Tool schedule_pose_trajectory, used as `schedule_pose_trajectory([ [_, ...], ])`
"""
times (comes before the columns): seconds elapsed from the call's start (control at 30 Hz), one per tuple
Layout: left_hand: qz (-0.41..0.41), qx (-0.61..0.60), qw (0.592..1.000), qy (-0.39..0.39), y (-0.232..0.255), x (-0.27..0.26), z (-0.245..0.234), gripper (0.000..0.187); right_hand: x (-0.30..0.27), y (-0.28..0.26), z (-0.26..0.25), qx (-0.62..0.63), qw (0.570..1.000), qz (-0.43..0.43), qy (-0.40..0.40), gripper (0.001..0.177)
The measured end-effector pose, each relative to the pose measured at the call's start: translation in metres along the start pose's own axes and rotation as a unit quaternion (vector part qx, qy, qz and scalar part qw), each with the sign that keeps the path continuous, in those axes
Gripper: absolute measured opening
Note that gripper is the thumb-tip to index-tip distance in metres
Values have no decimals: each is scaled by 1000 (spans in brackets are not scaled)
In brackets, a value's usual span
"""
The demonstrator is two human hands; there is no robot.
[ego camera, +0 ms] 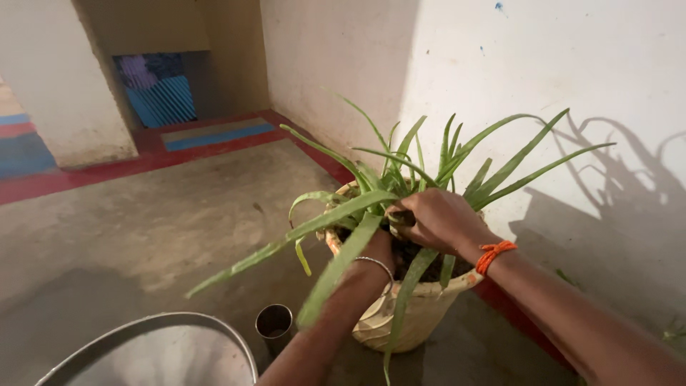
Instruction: The person pours liquid from a metal cup into a potted aloe vera plant and subsequently uses their hands to press down and arrange the soil and leaves within the pot.
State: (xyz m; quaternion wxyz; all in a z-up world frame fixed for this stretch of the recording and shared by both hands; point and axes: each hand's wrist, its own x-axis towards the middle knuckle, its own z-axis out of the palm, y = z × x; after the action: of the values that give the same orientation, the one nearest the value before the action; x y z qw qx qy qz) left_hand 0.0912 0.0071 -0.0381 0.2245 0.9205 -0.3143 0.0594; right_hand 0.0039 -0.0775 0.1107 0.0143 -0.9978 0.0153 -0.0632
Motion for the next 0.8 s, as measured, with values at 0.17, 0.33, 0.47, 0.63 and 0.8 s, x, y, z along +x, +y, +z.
schedule_pose_trajectory([
  [0.17,50,3,998,-41,13,-11,10,41,2,6,8,17,999,37,-19,44],
  [0.33,48,-15,998,-47,13,-14,15,42,12,22,30,69,997,33,-9,45],
  [0.47,14,-51,998,-34,12,0,31,42,4,18,21,51,999,8,9,47],
  [0.63,3,-91,996,-25,13,24,46,43,-5,-4,-9,-16,1000,3,10,45],
  [0.8,0,-112,993,-25,10,37,59,43,-3,-7,-14,-41,999,-4,0,40],
])
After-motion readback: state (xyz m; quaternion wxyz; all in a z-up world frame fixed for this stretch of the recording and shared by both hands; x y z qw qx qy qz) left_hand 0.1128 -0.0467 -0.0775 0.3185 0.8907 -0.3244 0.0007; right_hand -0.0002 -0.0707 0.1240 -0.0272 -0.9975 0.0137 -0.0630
